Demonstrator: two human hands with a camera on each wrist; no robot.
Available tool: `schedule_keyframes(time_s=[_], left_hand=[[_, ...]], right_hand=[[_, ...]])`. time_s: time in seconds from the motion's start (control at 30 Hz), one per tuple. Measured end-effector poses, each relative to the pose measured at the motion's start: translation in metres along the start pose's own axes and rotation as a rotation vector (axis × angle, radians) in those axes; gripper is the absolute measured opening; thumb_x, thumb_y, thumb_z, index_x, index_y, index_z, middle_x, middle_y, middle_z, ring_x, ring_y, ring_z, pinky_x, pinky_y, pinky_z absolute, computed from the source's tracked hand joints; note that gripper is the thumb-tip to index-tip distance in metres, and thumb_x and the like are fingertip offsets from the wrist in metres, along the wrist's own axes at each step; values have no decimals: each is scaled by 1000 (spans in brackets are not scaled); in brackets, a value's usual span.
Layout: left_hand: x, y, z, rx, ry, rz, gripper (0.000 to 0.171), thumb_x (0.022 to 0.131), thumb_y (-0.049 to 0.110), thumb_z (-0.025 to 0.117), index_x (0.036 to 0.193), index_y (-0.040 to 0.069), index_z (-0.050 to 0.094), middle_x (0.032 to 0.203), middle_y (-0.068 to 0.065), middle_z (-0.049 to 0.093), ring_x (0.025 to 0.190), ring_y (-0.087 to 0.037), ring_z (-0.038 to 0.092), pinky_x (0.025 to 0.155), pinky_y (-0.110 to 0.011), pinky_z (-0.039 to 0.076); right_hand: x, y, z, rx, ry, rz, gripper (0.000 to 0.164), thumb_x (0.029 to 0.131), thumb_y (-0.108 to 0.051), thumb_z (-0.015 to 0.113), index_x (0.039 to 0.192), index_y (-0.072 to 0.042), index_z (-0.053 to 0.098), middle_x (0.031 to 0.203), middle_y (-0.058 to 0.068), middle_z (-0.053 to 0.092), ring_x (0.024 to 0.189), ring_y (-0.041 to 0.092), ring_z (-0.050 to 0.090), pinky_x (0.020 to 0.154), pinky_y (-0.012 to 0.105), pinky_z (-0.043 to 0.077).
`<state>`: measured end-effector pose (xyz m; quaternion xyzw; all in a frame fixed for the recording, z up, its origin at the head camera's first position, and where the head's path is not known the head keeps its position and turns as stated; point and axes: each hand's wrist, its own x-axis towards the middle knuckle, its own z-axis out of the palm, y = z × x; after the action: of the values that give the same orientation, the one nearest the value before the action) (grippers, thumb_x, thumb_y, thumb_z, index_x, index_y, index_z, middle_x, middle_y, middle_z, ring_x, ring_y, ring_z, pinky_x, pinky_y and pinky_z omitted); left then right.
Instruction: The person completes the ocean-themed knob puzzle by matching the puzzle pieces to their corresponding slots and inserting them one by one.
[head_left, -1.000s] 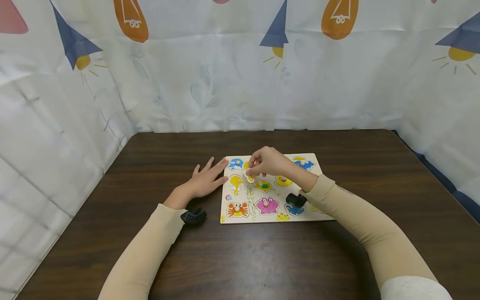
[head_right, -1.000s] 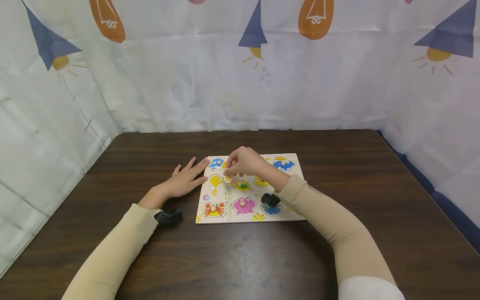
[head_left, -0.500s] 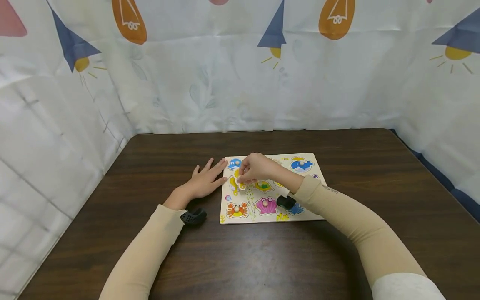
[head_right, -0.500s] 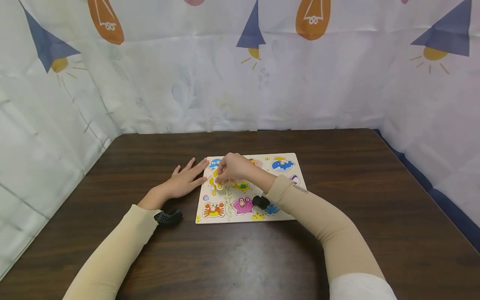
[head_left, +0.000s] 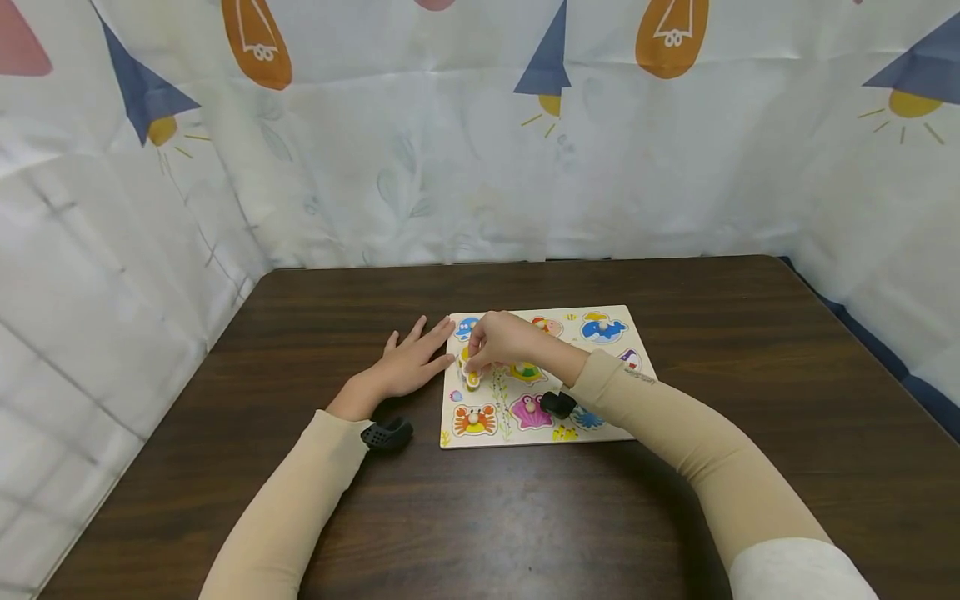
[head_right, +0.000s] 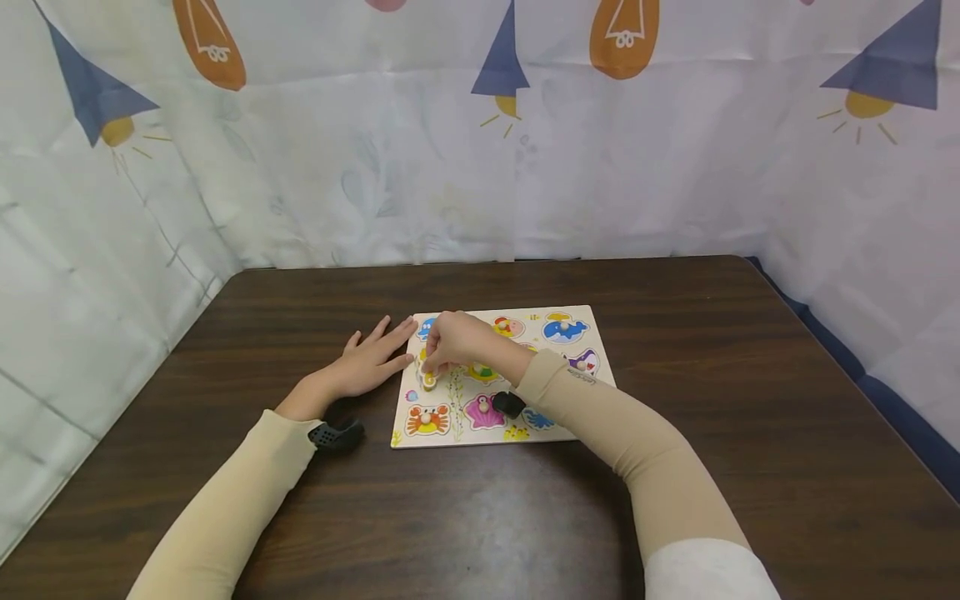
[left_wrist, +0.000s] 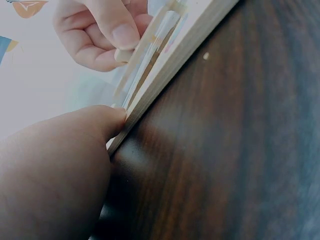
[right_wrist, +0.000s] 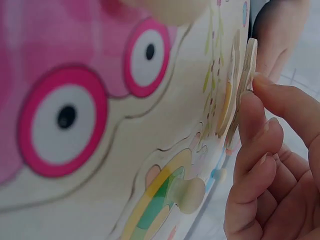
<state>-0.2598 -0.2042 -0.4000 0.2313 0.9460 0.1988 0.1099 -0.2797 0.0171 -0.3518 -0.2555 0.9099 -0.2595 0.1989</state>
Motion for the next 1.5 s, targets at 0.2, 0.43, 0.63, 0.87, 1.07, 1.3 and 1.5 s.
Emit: schedule_keyframes(time_s=[0.2, 0.43, 0.63, 0.87, 1.07, 1.3, 1.5], left_hand=[[1, 0, 1, 2, 6, 1, 67, 110, 44, 42, 167, 18, 15, 172, -3, 8, 156, -36, -4, 115, -71, -7], [1, 1, 0, 3, 8, 4, 67, 111, 44, 41, 167, 17, 16, 172, -3, 8, 156, -37, -4, 115, -71, -7], [1, -1, 2, 3, 5, 4, 67, 111, 44, 41, 167, 18, 15, 172, -2, 8, 156, -36, -5, 115, -71, -6], [1, -1, 3, 1, 19, 10, 68, 110, 44, 43, 167, 17, 16, 172, -3, 8, 156, -38, -4, 114, -72, -7], [1, 0, 1, 5, 13, 5, 68, 110, 45, 42, 167, 17, 16, 172, -3, 8, 156, -37, -5, 114, -72, -7], [1, 1, 0, 10, 19, 20, 70, 110, 47, 42, 166, 14, 17, 172, -7, 10, 155, -41, -3, 113, -74, -5], [-1, 0, -1, -1, 6, 0, 69, 110, 45, 44, 167, 16, 15, 172, -5, 9, 156, -39, -3, 114, -72, -6]], right_hand=[[1, 0, 2, -32, -13, -1, 20, 89, -28, 84, 82, -11, 74, 71, -1, 71, 62, 12, 61, 57, 23, 45], [2, -6, 4, -86, -23, 13, 22, 89, -30, 84, 81, -13, 73, 72, -2, 69, 60, 11, 57, 55, 25, 43], [1, -10, 5, -124, -26, 24, 22, 89, -31, 84, 81, -14, 73, 72, -2, 68, 61, 11, 56, 55, 25, 42], [1, -11, 5, -162, -21, 26, 22, 89, -32, 84, 79, -15, 73, 72, -3, 67, 63, 11, 55, 57, 25, 41], [1, -8, 3, -132, -26, 18, 18, 89, -30, 83, 83, -15, 76, 76, -2, 67, 63, 12, 54, 57, 25, 42], [-9, -2, -6, -71, -18, -41, 16, 93, -25, 80, 104, -13, 80, 82, 0, 68, 66, 14, 60, 61, 24, 49], [-26, 3, -20, -15, 26, -107, 23, 98, -21, 73, 117, -8, 76, 87, 1, 71, 67, 17, 65, 64, 26, 53]])
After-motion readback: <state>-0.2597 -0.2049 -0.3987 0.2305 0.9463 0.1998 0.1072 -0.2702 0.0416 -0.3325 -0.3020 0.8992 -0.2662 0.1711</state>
